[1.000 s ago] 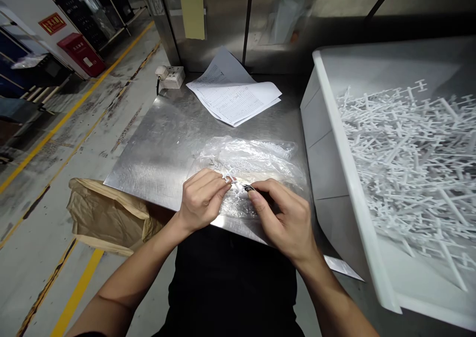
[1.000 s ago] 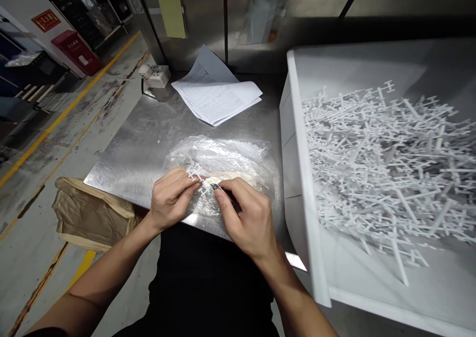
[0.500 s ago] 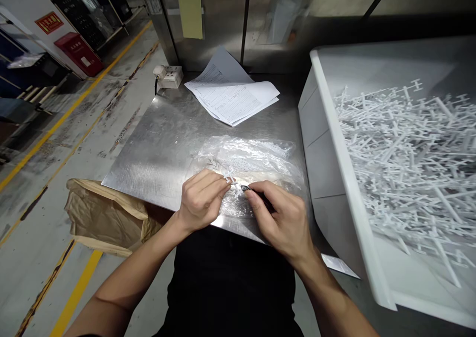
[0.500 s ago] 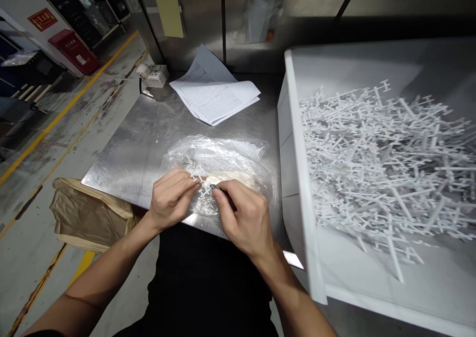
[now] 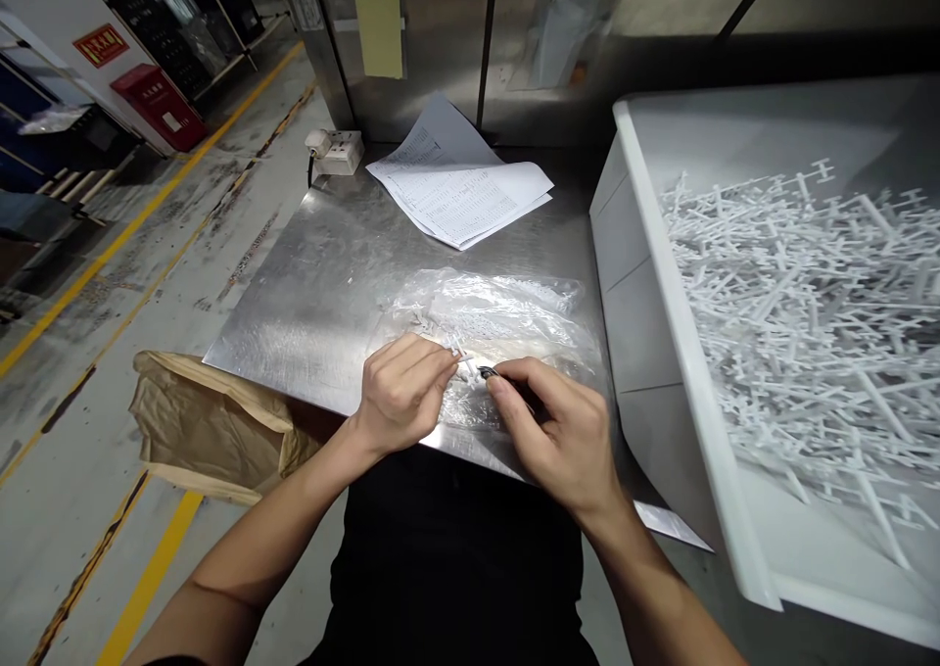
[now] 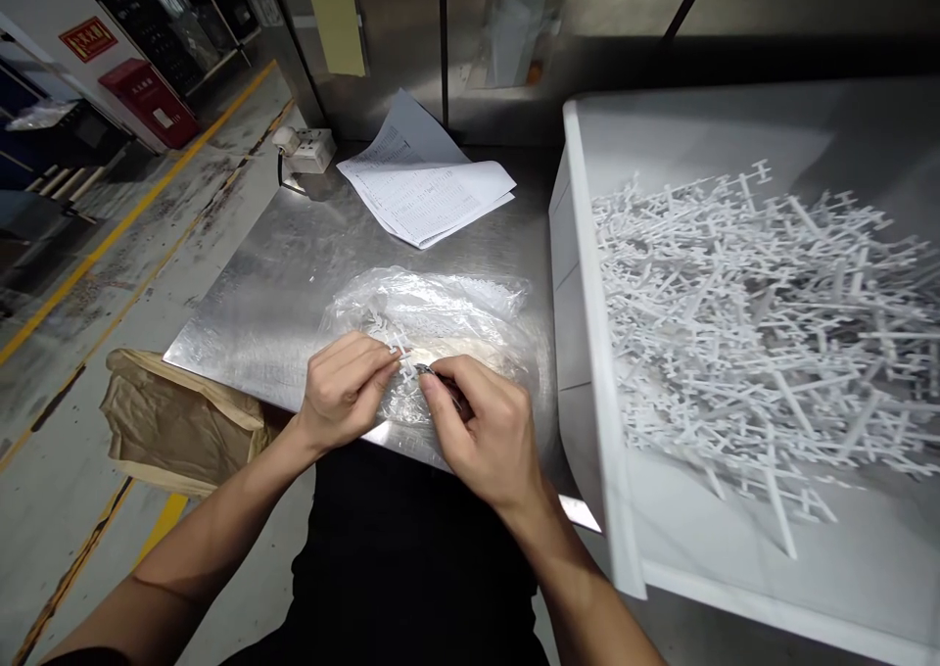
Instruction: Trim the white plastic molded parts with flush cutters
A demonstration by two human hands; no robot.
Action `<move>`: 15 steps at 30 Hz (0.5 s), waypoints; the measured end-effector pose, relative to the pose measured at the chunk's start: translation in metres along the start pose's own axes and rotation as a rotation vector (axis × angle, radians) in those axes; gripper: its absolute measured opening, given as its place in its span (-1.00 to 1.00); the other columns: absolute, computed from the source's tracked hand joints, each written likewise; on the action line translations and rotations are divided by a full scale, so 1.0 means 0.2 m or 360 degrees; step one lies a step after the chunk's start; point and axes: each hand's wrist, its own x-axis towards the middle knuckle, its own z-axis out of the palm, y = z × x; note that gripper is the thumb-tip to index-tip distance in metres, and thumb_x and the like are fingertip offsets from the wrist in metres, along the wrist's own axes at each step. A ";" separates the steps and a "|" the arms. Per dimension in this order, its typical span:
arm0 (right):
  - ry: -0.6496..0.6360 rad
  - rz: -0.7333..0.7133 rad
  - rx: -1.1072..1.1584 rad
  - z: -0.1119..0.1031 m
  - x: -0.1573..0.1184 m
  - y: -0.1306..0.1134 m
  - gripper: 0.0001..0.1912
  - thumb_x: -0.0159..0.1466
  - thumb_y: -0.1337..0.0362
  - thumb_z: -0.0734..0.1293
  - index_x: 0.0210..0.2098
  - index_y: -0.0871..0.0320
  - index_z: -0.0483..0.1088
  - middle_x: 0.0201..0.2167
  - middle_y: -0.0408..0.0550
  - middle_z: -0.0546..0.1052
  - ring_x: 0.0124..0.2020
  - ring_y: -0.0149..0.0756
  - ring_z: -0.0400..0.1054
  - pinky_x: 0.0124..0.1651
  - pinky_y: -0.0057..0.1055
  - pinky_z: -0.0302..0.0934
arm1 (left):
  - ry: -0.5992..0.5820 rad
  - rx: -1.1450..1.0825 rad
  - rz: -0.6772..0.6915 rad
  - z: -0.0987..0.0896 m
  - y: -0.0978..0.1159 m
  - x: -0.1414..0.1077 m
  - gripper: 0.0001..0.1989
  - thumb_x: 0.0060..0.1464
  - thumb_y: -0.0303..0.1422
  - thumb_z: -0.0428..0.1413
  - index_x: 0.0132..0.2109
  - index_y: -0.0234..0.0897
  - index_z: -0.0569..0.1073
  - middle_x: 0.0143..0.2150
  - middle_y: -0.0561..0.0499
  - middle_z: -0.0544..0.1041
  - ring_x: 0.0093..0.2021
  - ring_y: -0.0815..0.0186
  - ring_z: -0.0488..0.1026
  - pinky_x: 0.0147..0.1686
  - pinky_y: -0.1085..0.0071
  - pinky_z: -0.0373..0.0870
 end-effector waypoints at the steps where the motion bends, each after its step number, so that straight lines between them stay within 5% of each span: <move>1: -0.0014 -0.0045 0.0010 0.00 0.00 0.00 -0.89 0.52 0.29 0.37 -0.18 0.11 0.51 -0.37 -0.15 0.60 -0.42 -0.35 0.44 -0.32 -0.36 0.26 | 0.0010 0.0001 0.0000 0.00 0.00 0.00 -0.88 0.40 -0.53 0.15 -0.08 -0.27 0.58 -0.27 -0.01 0.67 -0.27 0.29 0.56 -0.27 0.34 0.47; 15: -0.0125 -0.0240 -0.0059 0.00 0.00 0.00 -0.92 0.52 0.35 0.36 -0.16 0.11 0.49 -0.39 -0.13 0.55 -0.40 -0.32 0.40 -0.28 -0.31 0.25 | 0.0018 0.0076 0.0016 0.00 0.01 0.00 -0.79 0.39 -0.55 0.11 -0.25 -0.24 0.50 -0.37 0.03 0.55 -0.35 0.32 0.41 -0.32 0.34 0.37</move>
